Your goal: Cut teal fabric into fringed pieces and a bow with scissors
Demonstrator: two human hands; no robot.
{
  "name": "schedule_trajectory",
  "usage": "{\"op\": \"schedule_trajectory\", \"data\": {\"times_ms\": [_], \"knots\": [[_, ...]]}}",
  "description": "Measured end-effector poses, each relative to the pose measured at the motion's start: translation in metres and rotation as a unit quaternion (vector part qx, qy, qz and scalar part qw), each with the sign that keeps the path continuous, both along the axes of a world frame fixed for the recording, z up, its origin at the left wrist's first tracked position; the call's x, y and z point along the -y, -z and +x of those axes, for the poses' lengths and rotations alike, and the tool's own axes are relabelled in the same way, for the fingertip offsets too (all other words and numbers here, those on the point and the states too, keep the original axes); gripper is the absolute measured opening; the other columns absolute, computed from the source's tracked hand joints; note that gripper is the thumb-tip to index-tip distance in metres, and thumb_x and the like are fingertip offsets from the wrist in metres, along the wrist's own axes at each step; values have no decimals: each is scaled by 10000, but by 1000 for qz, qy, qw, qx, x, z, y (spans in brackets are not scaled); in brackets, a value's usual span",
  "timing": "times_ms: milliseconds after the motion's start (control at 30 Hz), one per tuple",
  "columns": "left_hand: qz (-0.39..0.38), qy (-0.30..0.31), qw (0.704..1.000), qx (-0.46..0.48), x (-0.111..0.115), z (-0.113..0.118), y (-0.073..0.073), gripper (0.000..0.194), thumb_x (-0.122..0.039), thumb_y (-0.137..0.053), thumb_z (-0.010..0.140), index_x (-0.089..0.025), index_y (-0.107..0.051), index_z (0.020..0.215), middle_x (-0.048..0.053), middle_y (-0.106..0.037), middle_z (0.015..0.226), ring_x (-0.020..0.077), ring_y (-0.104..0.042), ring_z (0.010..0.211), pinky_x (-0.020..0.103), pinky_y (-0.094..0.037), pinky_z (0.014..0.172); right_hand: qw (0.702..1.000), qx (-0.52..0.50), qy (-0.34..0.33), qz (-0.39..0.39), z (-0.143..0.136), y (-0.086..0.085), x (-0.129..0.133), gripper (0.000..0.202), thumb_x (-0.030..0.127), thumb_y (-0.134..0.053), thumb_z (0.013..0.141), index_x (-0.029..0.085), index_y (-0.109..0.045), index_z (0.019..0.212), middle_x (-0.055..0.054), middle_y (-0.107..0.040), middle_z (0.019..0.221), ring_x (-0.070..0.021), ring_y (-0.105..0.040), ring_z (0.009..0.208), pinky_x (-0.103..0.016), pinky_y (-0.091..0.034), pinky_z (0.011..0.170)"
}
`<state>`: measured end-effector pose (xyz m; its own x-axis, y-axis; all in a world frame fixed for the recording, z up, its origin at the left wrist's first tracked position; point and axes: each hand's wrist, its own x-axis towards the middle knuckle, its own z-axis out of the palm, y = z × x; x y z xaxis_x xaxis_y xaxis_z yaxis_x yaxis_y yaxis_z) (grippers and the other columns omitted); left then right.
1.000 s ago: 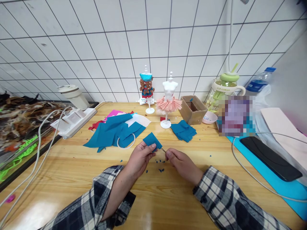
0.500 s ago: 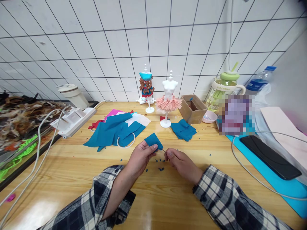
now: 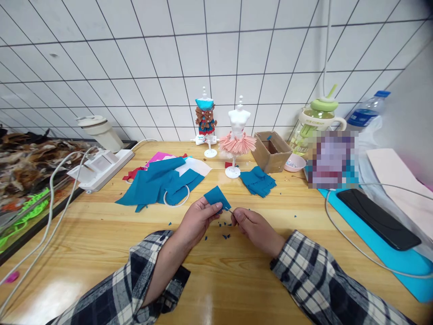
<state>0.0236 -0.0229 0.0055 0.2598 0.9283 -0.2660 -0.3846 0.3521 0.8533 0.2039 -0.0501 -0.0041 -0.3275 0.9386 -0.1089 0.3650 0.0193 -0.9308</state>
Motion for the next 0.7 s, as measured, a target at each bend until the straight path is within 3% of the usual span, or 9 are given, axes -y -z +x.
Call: {"op": "schedule_trajectory", "data": {"times_ms": [700], "knots": [[-7, 1, 1000, -19, 1, 0, -2, 235, -245, -813, 658, -174, -694, 848, 23, -737, 828, 127, -645, 708, 225, -479, 687, 999, -25, -3, -35, 1, -4, -3, 446, 574, -346, 923, 209, -447, 687, 44, -379, 583, -126, -368, 571, -248, -299, 539]]}}
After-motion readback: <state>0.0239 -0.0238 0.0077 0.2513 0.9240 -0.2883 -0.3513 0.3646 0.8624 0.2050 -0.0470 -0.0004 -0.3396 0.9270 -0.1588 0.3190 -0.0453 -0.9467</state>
